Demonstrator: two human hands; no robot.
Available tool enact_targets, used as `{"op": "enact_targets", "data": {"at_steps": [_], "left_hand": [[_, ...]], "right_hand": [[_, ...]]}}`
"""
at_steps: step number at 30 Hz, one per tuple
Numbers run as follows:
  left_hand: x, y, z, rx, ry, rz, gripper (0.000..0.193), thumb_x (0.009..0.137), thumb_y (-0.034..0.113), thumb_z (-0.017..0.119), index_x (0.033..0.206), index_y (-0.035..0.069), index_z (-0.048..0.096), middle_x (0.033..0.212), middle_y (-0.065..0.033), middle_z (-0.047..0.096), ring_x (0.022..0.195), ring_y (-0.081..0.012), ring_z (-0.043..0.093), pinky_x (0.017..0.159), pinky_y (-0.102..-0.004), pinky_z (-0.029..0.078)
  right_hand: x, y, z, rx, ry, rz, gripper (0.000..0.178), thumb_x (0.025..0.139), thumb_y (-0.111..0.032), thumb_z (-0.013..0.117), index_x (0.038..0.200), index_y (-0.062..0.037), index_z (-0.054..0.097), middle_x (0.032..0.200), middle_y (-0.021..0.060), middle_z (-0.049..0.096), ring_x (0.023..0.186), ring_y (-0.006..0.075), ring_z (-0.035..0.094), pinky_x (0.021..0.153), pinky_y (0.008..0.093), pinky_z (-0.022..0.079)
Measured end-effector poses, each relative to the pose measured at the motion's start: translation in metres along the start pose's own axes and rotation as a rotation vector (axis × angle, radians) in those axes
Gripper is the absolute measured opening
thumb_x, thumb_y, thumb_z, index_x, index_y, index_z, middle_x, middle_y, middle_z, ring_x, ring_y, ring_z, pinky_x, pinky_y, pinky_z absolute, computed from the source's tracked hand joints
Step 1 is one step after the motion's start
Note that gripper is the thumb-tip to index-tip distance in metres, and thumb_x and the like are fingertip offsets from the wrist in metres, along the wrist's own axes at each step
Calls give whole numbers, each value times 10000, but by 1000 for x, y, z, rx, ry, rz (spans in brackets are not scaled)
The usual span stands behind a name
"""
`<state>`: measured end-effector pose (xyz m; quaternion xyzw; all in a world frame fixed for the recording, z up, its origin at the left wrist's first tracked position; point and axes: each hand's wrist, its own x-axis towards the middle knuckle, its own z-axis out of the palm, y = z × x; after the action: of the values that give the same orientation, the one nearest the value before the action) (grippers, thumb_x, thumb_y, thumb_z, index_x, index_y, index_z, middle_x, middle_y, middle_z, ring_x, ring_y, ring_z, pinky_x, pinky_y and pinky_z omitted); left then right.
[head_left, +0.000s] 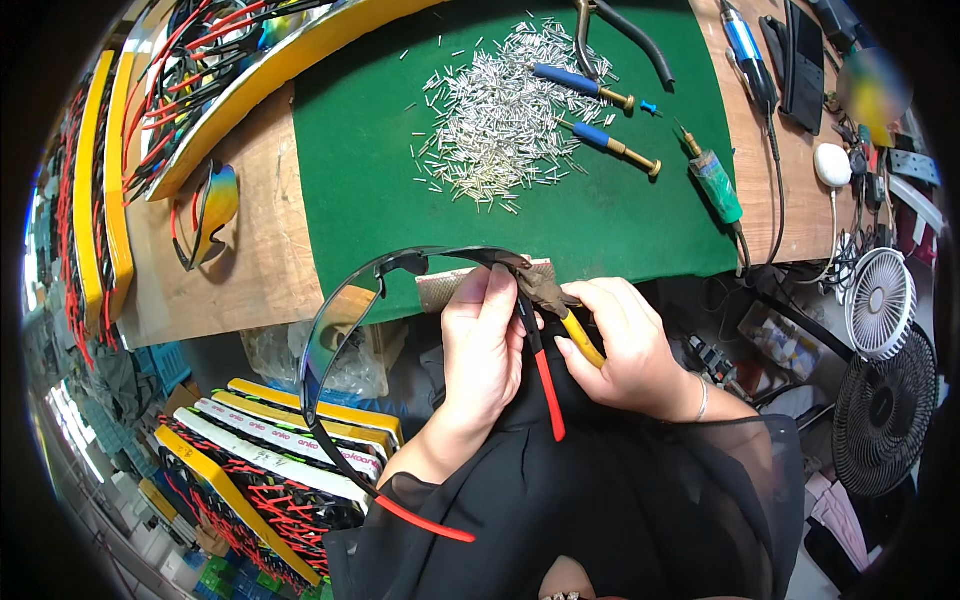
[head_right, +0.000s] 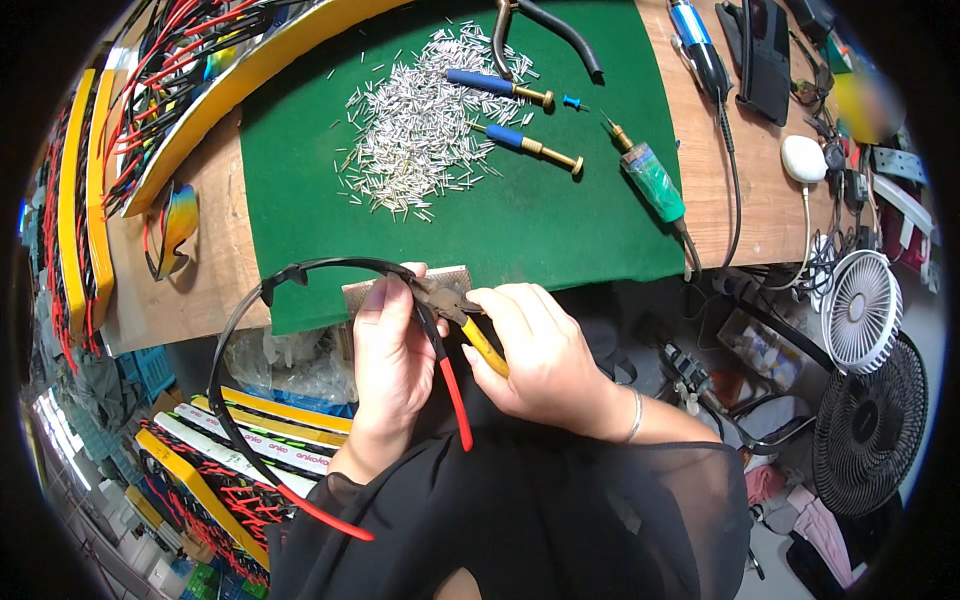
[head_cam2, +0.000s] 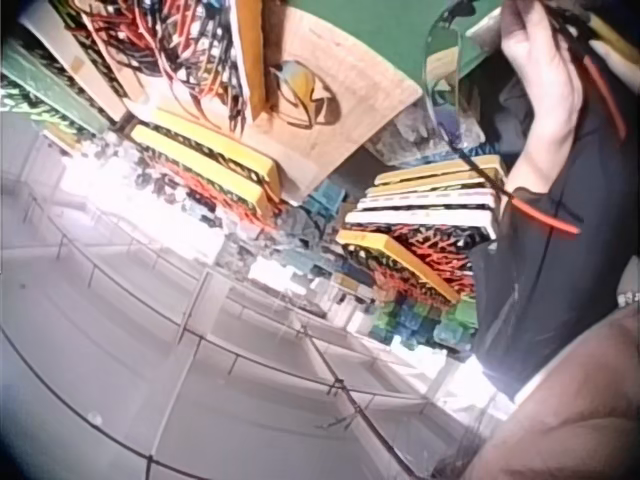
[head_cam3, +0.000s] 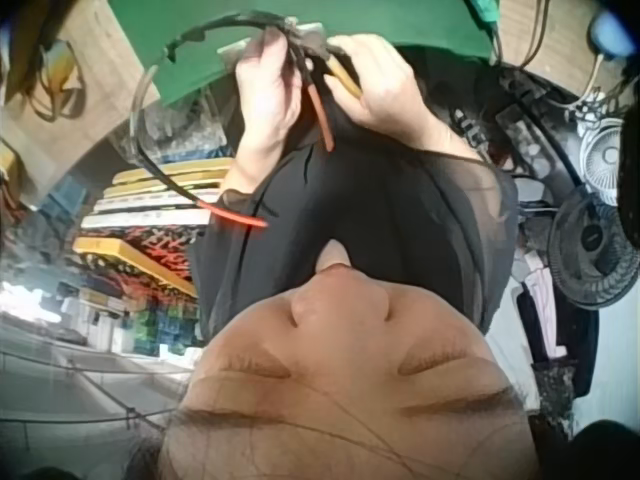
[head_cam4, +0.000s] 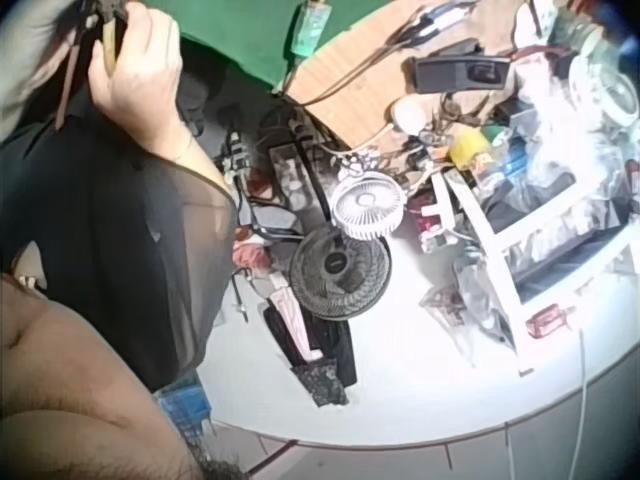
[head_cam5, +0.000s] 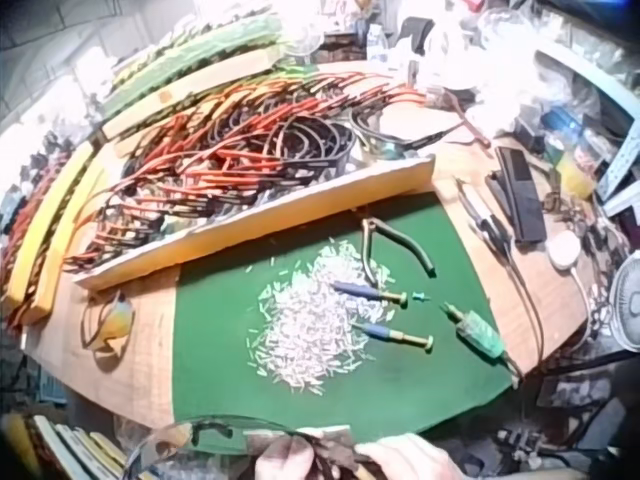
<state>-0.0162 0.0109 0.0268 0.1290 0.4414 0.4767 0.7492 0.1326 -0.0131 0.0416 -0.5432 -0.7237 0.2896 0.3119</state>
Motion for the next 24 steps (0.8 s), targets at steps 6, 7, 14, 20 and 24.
{"op": "enact_targets", "data": {"at_steps": [6, 7, 14, 20, 24], "left_hand": [[3, 9, 7, 77, 46, 79, 137, 899, 174, 519, 921, 39, 534, 777, -11, 566, 626, -52, 525, 551, -171, 440], [4, 12, 10, 90, 65, 121, 127, 897, 163, 524, 859, 42, 527, 723, -5, 558, 599, -46, 514, 543, -158, 425], [10, 20, -6, 392, -39, 187, 125, 862, 137, 571, 936, 48, 522, 837, -16, 549, 673, -63, 497, 585, -171, 405], [10, 23, -8, 334, -64, 184, 112, 860, 107, 568, 941, 38, 532, 827, -12, 543, 680, -67, 502, 583, -186, 421], [10, 28, -10, 376, -78, 114, 116, 863, 115, 564, 944, 36, 537, 814, -8, 551, 665, -65, 510, 580, -186, 425]], "right_hand": [[-1, 1, -3, 128, -50, 68, 421, 632, -39, 662, 1015, 18, 497, 847, 157, 529, 741, 324, 542, 682, 360, 465], [-1, 0, -4, 153, -70, 99, 417, 636, -40, 662, 1015, 18, 497, 845, 157, 529, 735, 324, 541, 676, 360, 465], [-4, 0, -5, 244, -146, 170, 415, 677, -68, 667, 1047, 16, 500, 850, 139, 533, 670, 256, 533, 606, 315, 461], [-6, 0, -3, 302, -144, 214, 414, 687, -69, 659, 1063, 17, 506, 840, 110, 525, 626, 197, 491, 587, 277, 445], [-7, 2, -9, 340, -178, 265, 399, 696, -57, 642, 1063, 19, 505, 837, 94, 516, 623, 165, 474, 588, 254, 435]]}}
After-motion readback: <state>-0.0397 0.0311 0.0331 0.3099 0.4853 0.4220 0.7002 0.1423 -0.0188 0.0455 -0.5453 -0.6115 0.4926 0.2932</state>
